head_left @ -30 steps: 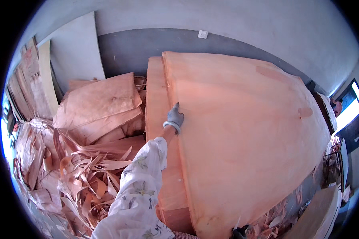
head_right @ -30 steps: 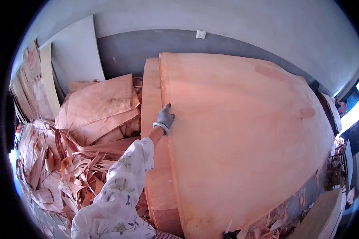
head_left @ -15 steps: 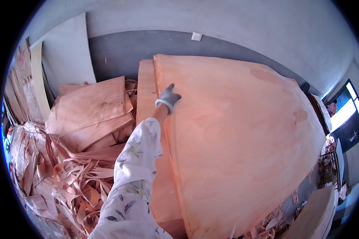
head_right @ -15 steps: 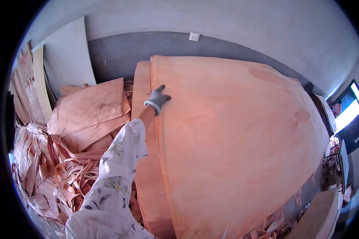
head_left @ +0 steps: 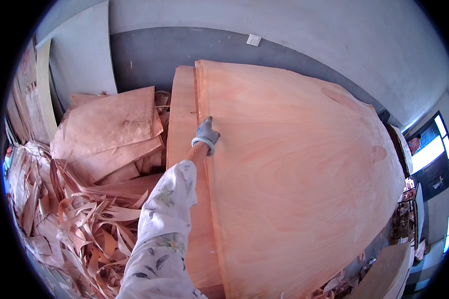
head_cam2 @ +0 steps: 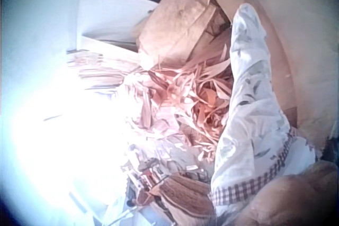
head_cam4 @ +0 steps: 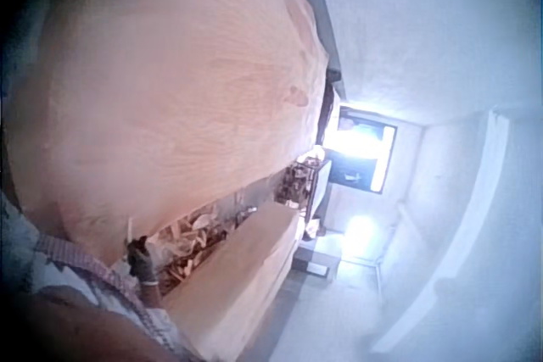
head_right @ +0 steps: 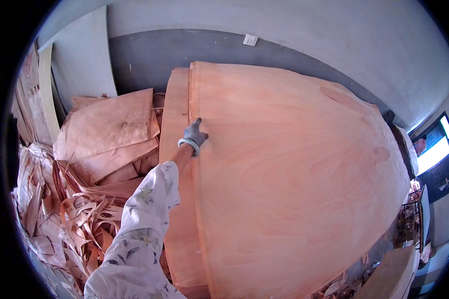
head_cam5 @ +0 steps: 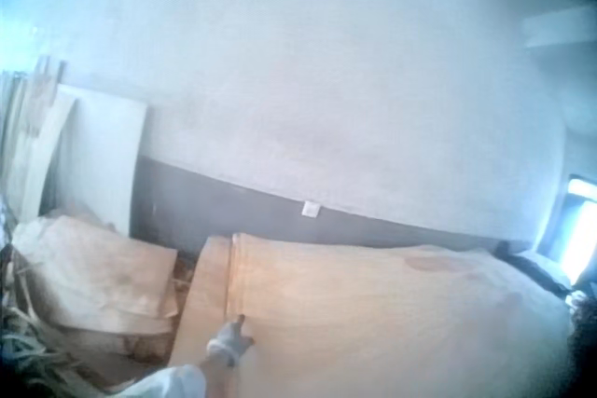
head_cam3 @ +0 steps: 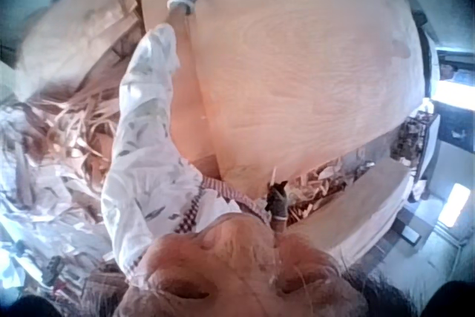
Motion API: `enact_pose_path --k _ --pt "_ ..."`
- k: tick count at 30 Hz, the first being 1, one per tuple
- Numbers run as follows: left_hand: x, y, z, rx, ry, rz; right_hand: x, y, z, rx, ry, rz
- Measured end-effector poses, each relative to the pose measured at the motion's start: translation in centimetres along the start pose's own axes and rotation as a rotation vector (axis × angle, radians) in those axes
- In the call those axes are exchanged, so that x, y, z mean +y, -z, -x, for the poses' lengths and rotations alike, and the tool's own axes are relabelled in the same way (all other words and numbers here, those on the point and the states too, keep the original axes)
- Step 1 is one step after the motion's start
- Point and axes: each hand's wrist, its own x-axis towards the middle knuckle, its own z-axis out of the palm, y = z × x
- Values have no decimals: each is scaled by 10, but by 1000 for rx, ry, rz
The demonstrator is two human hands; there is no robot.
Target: The person applies adhesive tape to small pieces of wood veneer and places them over holes or damaged areas in a larger sheet of wood veneer.
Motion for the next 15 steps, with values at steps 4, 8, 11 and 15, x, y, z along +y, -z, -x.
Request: enact_pose_path --k 4,8,11,15 --pt "4 -18 -7 -19 22 -46 1 -15 6 -3 150 57" --pt "-30 7 -16 194 -152 -129 -6 -22 4 9 115 -22" --pt "30 11 47 294 -411 -368 22 33 -15 -91 101 201" --pt "-8 37 134 69 -916 -574 16 14 -20 -110 184 154"
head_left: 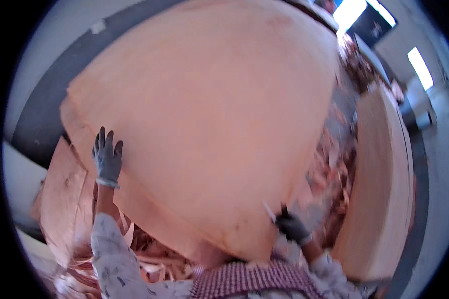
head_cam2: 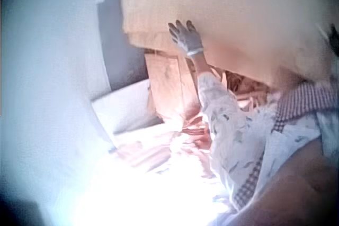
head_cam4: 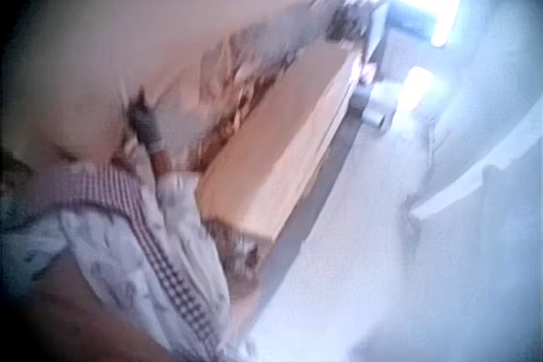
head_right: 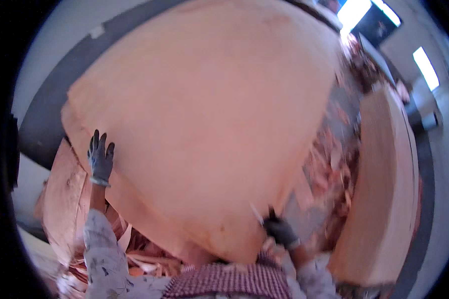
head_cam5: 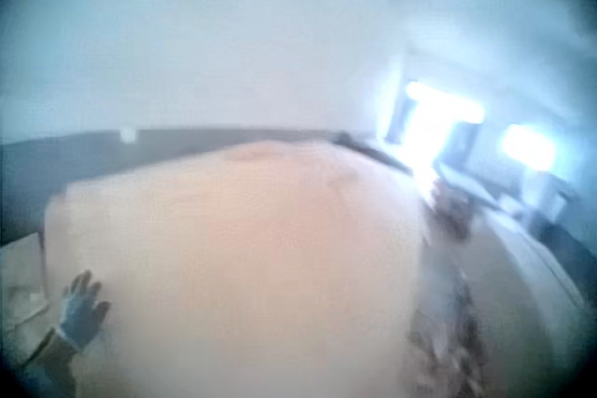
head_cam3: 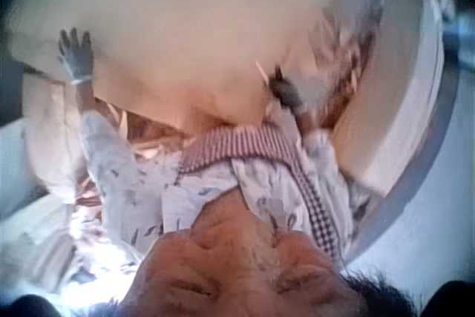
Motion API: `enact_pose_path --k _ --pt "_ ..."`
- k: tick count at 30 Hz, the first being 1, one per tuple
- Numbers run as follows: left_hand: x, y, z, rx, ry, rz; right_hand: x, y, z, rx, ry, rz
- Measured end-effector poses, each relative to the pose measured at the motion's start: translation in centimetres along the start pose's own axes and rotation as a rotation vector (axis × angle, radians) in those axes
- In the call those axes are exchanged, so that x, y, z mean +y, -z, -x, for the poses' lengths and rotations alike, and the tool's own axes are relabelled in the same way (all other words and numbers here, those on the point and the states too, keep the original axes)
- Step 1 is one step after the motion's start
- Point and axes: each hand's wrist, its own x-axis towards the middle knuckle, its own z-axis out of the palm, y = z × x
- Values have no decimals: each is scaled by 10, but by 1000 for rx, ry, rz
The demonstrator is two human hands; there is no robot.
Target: The person applies adhesive tape to small pieces of wood veneer and places them over holes or damaged areas in a larger sheet of wood veneer.
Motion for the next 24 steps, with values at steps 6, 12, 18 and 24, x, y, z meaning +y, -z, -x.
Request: enact_pose_path --k 6,12,18,24 --pt "177 70 129 -293 -258 72 10 33 22 -125 41 -221" --pt "203 64 162 -421 -356 -111 56 77 66 -177 107 -133" --pt "229 83 192 -259 -289 151 136 162 112 4 95 -169" --pt "363 158 269 -419 -378 232 149 173 125 -21 43 -223"
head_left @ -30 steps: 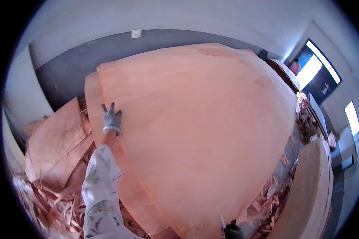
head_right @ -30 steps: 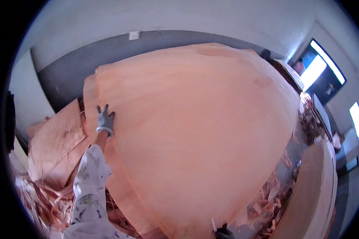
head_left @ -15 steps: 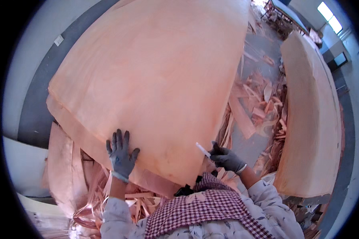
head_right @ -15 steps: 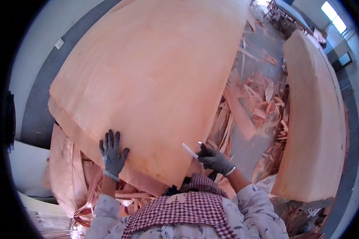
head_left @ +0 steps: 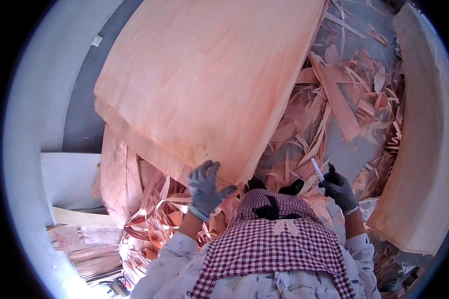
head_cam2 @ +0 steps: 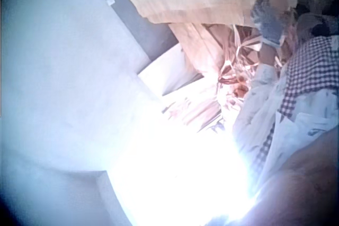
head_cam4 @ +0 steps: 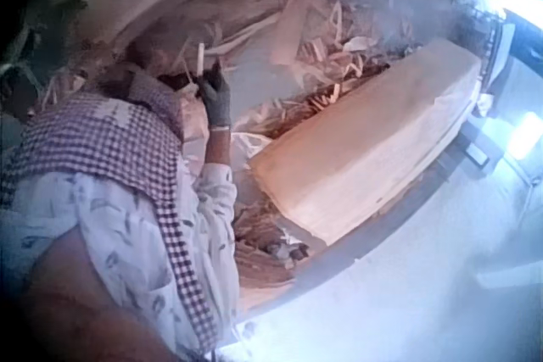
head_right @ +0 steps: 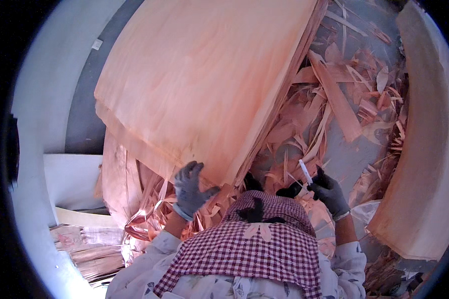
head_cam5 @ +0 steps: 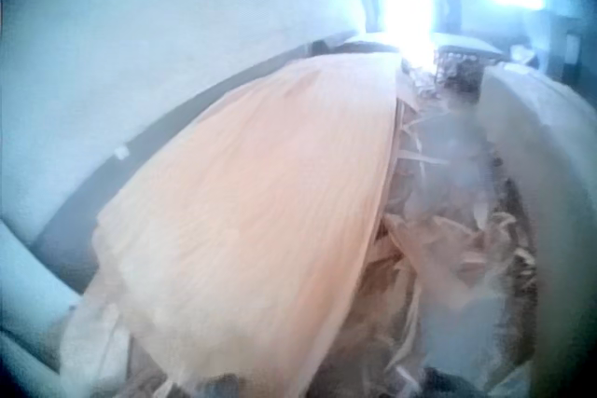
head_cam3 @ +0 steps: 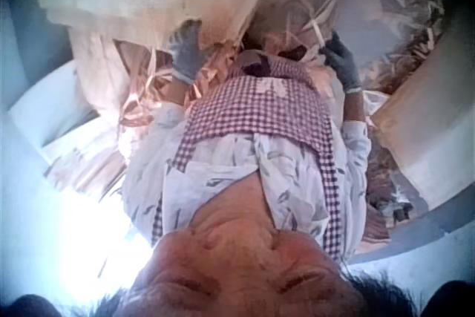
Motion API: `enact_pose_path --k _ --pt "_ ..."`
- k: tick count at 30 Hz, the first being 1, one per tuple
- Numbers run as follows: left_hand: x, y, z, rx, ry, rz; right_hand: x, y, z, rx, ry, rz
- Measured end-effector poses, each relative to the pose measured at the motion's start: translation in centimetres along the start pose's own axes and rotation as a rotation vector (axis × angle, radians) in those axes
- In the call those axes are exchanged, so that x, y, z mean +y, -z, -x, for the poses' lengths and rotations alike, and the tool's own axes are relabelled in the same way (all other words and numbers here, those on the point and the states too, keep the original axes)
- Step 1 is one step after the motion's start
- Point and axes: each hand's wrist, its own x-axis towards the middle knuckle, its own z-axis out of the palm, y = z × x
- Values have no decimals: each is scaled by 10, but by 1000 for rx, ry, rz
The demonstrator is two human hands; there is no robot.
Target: The person applies adhesive tape to small pieces of wood veneer and places them over holes or damaged areas in a larger sheet of wood veneer.
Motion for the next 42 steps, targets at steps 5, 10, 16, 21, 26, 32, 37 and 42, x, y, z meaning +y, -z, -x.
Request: enact_pose_path --k 5,10,16,21,26,32,37,42 --pt "3 -26 20 -39 28 22 7 -8 -4 -155 63 68" --pt "3 -19 19 14 -14 103 -1 -10 2 -130 -35 226" --pt "9 -20 18 77 -103 137 11 -32 -12 -185 64 173" --pt "6 -30 20 -10 -173 59 -7 -70 -24 -198 78 138" --pt "5 -44 21 -32 -198 40 -5 -101 -45 -194 35 -185" --pt "8 -52 22 -155 -170 31 -10 -147 -74 -279 104 -252" --pt "-3 -37 32 64 -115 326 -22 -171 -87 -294 158 -179" --pt "-45 -34 49 222 732 941 -39 -185 -89 -316 159 -47"
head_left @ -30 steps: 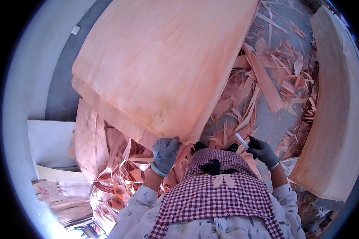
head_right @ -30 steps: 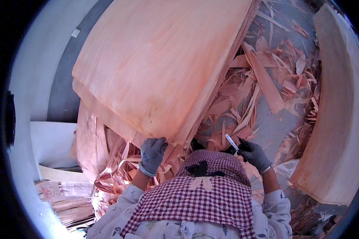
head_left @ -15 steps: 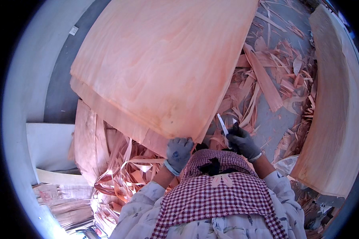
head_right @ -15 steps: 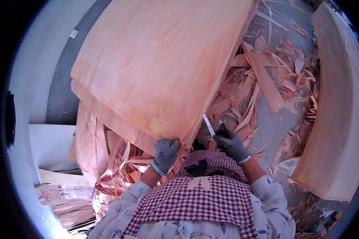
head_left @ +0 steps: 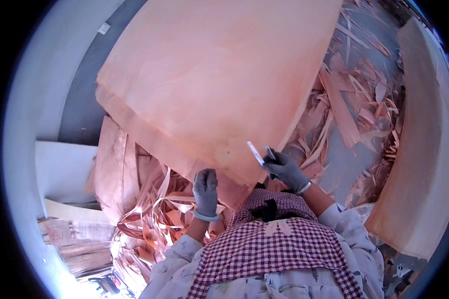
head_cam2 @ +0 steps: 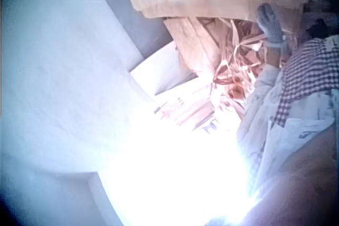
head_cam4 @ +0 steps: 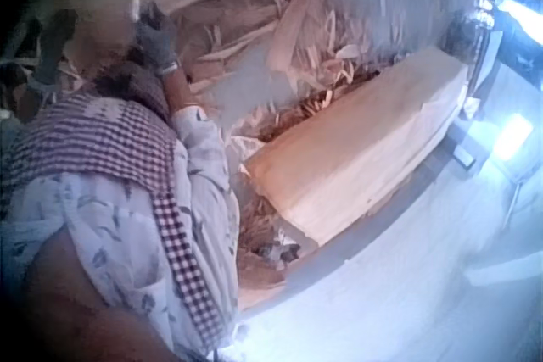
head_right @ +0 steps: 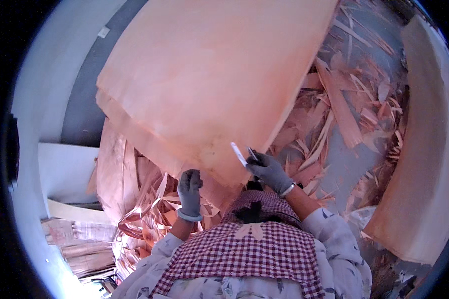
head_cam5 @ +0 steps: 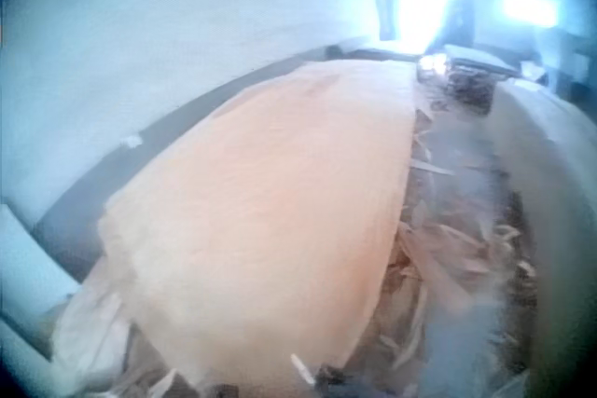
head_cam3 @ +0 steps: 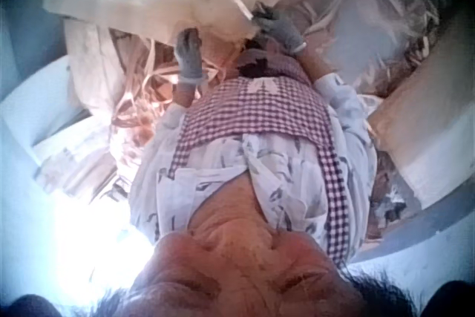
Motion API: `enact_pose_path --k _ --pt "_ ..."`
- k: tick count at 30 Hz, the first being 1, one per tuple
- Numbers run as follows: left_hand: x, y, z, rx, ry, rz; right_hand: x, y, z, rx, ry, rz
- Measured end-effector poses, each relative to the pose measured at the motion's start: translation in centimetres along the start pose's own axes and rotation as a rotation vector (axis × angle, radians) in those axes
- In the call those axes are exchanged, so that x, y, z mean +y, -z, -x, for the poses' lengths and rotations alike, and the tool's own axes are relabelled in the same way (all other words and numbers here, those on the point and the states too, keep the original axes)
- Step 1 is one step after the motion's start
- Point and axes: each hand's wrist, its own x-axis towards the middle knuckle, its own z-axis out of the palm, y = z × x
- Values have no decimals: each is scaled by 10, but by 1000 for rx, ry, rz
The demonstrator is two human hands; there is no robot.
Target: The person applies adhesive tape to small pieces of wood veneer and places them over holes or damaged areas in a larger sheet of wood veneer.
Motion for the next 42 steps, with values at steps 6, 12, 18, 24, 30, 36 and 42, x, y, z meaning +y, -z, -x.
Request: enact_pose_path --k 6,12,18,24,30,36,42 --pt "59 23 -54 -28 635 962 -73 -29 30 50 1 -77" --pt "10 98 -179 -409 283 1114 -83 -32 46 53 -31 -42" --pt "-38 112 -268 -43 280 623 -11 -17 12 104 -52 -71" --pt "-49 107 -284 82 188 460 12 -21 3 187 -96 -6" --pt "-32 91 -289 164 233 504 14 -23 0 216 -78 -106" --pt "-53 124 -300 246 205 573 23 -31 -19 143 -131 -23" --pt "-65 191 -313 128 367 639 72 -40 -37 54 131 -17"
